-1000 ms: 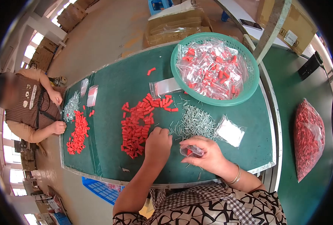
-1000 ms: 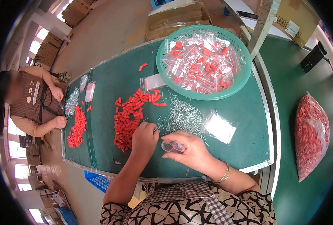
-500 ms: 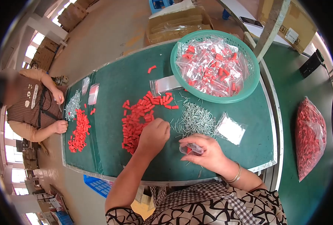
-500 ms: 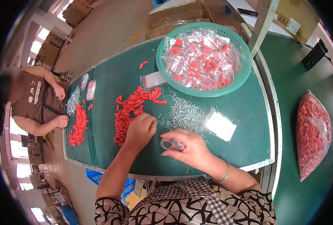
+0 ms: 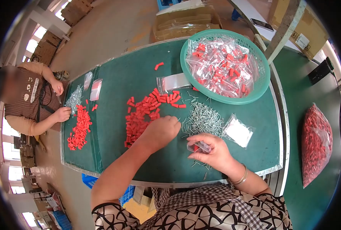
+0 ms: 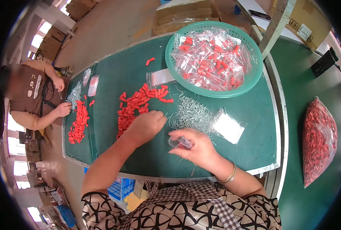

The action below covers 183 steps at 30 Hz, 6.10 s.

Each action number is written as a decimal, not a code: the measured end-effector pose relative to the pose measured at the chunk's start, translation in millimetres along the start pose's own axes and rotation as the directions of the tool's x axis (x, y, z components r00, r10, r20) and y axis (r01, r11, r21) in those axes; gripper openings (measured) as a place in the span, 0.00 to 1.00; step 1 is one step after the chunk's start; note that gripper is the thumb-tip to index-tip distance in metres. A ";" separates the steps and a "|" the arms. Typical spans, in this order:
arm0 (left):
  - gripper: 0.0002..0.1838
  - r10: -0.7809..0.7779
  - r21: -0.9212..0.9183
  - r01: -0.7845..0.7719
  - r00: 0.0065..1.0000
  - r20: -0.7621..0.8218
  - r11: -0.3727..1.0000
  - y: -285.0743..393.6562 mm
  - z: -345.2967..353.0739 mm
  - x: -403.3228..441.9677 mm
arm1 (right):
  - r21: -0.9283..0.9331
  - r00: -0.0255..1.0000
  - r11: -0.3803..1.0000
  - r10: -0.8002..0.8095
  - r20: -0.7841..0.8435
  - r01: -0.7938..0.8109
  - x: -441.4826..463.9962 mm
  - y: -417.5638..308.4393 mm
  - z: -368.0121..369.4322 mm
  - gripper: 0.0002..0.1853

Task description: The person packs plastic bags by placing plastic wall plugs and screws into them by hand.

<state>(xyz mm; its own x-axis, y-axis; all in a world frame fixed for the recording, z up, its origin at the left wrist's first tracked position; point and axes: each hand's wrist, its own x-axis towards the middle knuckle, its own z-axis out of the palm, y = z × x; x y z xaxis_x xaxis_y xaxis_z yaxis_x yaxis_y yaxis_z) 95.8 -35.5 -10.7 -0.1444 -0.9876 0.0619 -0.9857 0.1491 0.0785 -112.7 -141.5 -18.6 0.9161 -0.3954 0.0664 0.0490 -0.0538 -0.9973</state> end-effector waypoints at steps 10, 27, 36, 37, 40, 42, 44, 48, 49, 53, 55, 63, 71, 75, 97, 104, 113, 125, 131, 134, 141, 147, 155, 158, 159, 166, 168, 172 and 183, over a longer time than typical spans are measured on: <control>0.05 -0.263 -0.173 0.251 0.964 -0.047 0.952 -3.8 16.7 -2.8 | 0.068 1.000 0.997 0.026 -0.009 -0.025 -0.9 4.2 0.9 0.23; 0.04 -0.373 -0.065 0.371 0.927 -0.033 0.926 12.7 17.4 -5.2 | -0.011 1.000 1.000 0.014 0.012 -0.014 1.5 4.3 -0.4 0.23; 0.03 -0.672 -0.667 0.549 0.734 0.096 0.504 16.4 -2.4 -7.2 | 0.009 0.998 0.998 0.064 -0.012 -0.064 -0.1 3.9 -0.5 0.22; 0.03 -0.692 -0.764 0.514 0.711 0.126 0.389 23.2 -8.6 -8.7 | 0.009 0.998 0.998 0.060 -0.016 -0.060 0.3 3.9 -0.7 0.22; 0.07 -0.693 -0.928 0.283 0.720 0.040 0.241 53.3 -20.5 -13.0 | -0.046 1.000 0.999 0.025 -0.001 -0.025 1.8 1.7 -1.0 0.23; 0.08 -0.594 -0.852 0.223 0.795 -0.122 0.474 67.6 -28.2 -8.0 | -0.075 1.000 0.997 -0.028 -0.014 0.027 1.4 5.4 0.8 0.24; 0.10 -0.537 -0.776 0.243 0.831 -0.143 0.582 75.4 -33.3 -6.5 | -0.060 0.999 0.997 -0.039 -0.018 0.038 1.6 7.4 1.7 0.24; 0.13 -0.573 -0.770 0.216 0.788 -0.226 0.600 78.9 -35.0 -11.6 | -0.019 0.999 0.999 -0.033 -0.043 0.032 1.2 7.5 1.2 0.25; 0.14 -0.559 -0.755 0.186 0.783 -0.272 0.629 79.1 -32.0 -14.4 | -0.029 0.997 0.998 -0.050 -0.055 0.048 1.4 7.2 2.0 0.25; 0.14 -0.492 -0.578 0.206 0.776 -0.394 0.789 96.3 -32.3 -7.5 | -0.380 0.979 0.919 -0.161 -0.124 0.103 0.1 -1.3 2.8 0.28; 0.10 -0.549 -0.628 0.263 0.774 -0.316 0.732 101.8 -29.6 -5.7 | -0.462 0.966 0.876 -0.222 -0.132 0.138 -1.9 -0.4 4.5 0.29; 0.07 -0.606 -0.741 0.327 0.784 -0.135 0.587 86.5 -32.2 -18.9 | 0.184 0.995 0.983 0.010 -0.101 0.009 -1.8 8.3 0.9 0.09; 0.08 -0.679 -0.813 0.332 0.727 -0.102 0.478 88.7 -27.0 -12.4 | 0.146 0.992 0.989 -0.001 -0.130 0.020 -1.7 3.3 4.1 0.03; 0.07 -0.653 -0.775 0.346 0.749 -0.112 0.529 86.9 -23.3 -10.9 | 0.151 0.992 0.989 0.030 -0.122 -0.012 -1.8 2.8 4.4 0.03; 0.02 -0.681 -0.840 0.239 0.706 -0.194 0.487 66.4 -70.9 32.7 | 0.521 0.934 0.845 0.272 -0.232 -0.116 -1.0 5.4 -0.4 0.08; 0.13 -0.718 -0.819 0.105 0.552 -0.424 0.565 60.1 -85.4 86.4 | 0.844 0.975 0.526 0.223 -0.018 -0.104 5.4 13.8 -11.5 0.16; 0.11 -0.700 -0.890 0.337 0.714 0.029 0.306 106.2 -15.7 16.3 | 0.931 0.981 0.355 0.194 0.017 -0.086 8.9 10.0 -4.5 0.28; 0.02 -0.727 -0.986 0.164 0.678 0.106 0.009 105.4 20.9 5.6 | 0.901 0.980 0.408 0.182 0.076 -0.146 5.7 17.2 2.2 0.25; 0.02 -0.806 -0.984 0.154 0.571 0.159 -0.085 106.6 11.5 3.9 | 0.814 0.961 0.551 0.275 0.030 -0.183 5.2 14.7 3.0 0.20; 0.02 -0.845 -0.985 0.158 0.515 0.143 -0.070 102.5 6.0 0.3 | 0.740 0.942 0.630 0.336 0.017 -0.238 3.5 16.9 2.0 0.17; 0.03 -0.881 -0.990 0.046 0.453 0.140 -0.134 98.4 0.5 -10.5 | 0.766 0.974 0.623 0.225 0.020 -0.159 1.3 26.8 -9.4 0.15; 0.04 -0.862 -0.984 0.039 0.477 0.173 -0.176 103.3 2.5 -16.1 | 0.508 0.923 0.827 0.356 -0.148 -0.238 1.5 5.0 8.7 0.09; 0.13 -0.765 -0.978 0.126 0.609 0.208 -0.165 102.8 0.9 -12.7 | 0.270 0.957 0.950 0.215 -0.193 -0.159 -4.5 8.8 12.3 0.07; 0.10 -0.708 -0.967 0.132 0.660 0.251 -0.220 101.4 4.4 -13.5 | 0.177 0.961 0.973 0.186 -0.207 -0.150 -5.9 13.7 12.3 0.10; 0.09 -0.702 -0.968 0.126 0.669 0.244 -0.217 101.8 5.5 -12.6 | 0.161 0.959 0.976 0.178 -0.220 -0.144 -5.6 14.2 12.9 0.10; 0.07 -0.768 -0.975 0.105 0.602 0.220 -0.197 106.1 10.6 -10.1 | 0.387 0.958 0.904 0.252 -0.139 -0.182 -3.5 11.3 11.6 0.09; 0.08 -0.800 -0.984 0.072 0.575 0.172 -0.160 101.5 10.9 -12.5 | 0.444 0.938 0.851 0.341 -0.062 -0.280 -1.2 5.3 5.3 0.08; 0.10 -0.806 -0.985 0.133 0.569 0.167 -0.110 94.5 9.0 -18.2 | 0.425 0.912 0.816 0.407 0.060 -0.392 0.5 5.2 -1.3 0.07; 0.12 -0.831 -0.972 0.220 0.553 0.058 0.078 93.1 13.8 -17.5 | 0.185 0.974 0.967 0.198 -0.105 -0.177 -2.1 11.1 0.5 0.02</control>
<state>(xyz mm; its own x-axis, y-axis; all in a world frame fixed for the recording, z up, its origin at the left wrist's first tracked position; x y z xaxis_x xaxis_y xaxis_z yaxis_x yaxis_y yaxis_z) 5.3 -5.0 -18.2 0.7347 -0.6726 -0.0885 -0.0247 -0.1569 0.9873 -113.9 -140.9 -29.8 0.8606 -0.4924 -0.1300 -0.0408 0.1876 -0.9814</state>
